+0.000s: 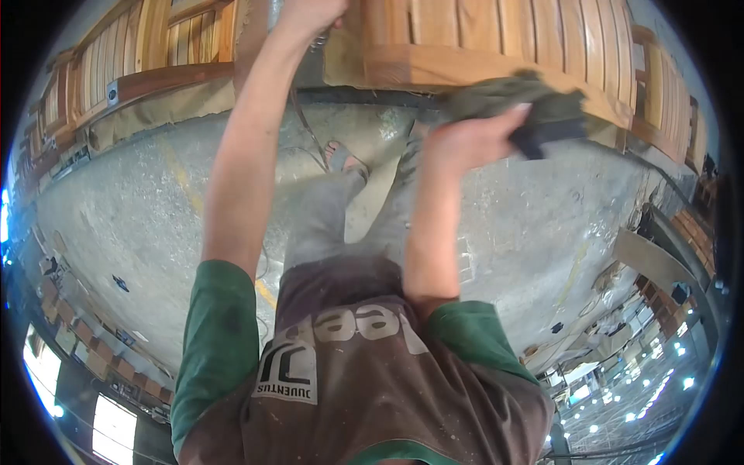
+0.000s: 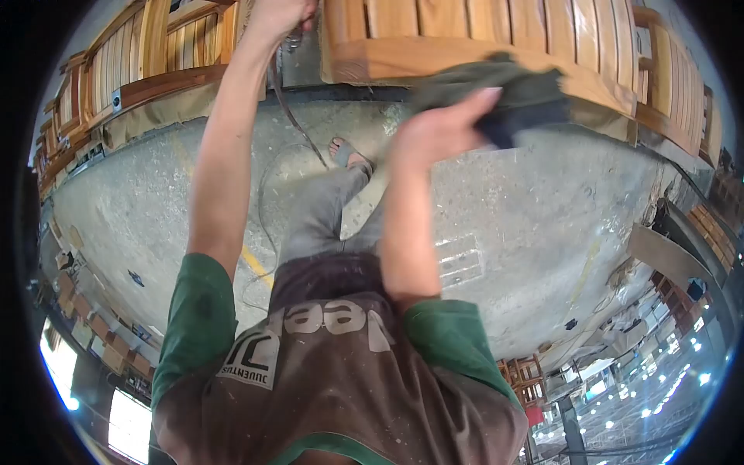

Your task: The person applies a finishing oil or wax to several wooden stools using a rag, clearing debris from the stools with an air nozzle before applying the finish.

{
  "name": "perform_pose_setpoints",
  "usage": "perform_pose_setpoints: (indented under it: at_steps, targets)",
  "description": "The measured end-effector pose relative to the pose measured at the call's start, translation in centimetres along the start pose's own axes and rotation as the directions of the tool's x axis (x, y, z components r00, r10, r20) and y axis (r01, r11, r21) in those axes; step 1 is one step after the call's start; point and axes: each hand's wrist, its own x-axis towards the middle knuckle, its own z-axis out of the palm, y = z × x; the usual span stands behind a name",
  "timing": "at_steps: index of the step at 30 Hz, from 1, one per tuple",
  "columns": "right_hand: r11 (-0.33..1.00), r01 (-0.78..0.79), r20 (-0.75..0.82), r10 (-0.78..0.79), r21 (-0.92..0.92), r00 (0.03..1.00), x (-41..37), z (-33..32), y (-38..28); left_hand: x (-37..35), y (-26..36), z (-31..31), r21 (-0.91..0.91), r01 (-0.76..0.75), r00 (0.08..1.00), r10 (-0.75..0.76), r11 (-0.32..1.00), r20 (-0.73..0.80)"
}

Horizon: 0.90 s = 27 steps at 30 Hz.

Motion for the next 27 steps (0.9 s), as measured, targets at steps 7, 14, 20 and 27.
perform_pose_setpoints:
  at_steps: [7, 14, 20, 27]
  targets:
    - [0.931, 0.023, -0.149, -0.082, -0.363, 0.985, -9.9, -1.9, 14.4, -2.9, 2.2, -0.7, 0.038, 0.131, 0.973, -0.136, 0.991, 0.189]
    - [0.808, 0.157, 0.394, 0.100, -0.569, 0.914, -12.0, 5.4, 25.3, -7.5, -0.1, -3.4, 0.142, 0.091, 0.994, -0.098, 0.986, 0.042]
    - [0.653, 0.385, 0.723, 0.383, -0.652, 0.576, -11.2, 6.3, 25.5, -21.3, -10.0, -11.0, -0.122, 0.628, 0.735, -0.637, 0.769, -0.231]
    - [-0.172, 0.561, 0.427, 0.829, 0.810, -0.362, -7.1, -0.4, 18.0, -30.4, -13.6, -13.4, -0.142, 0.739, 0.618, -0.746, 0.659, -0.247]
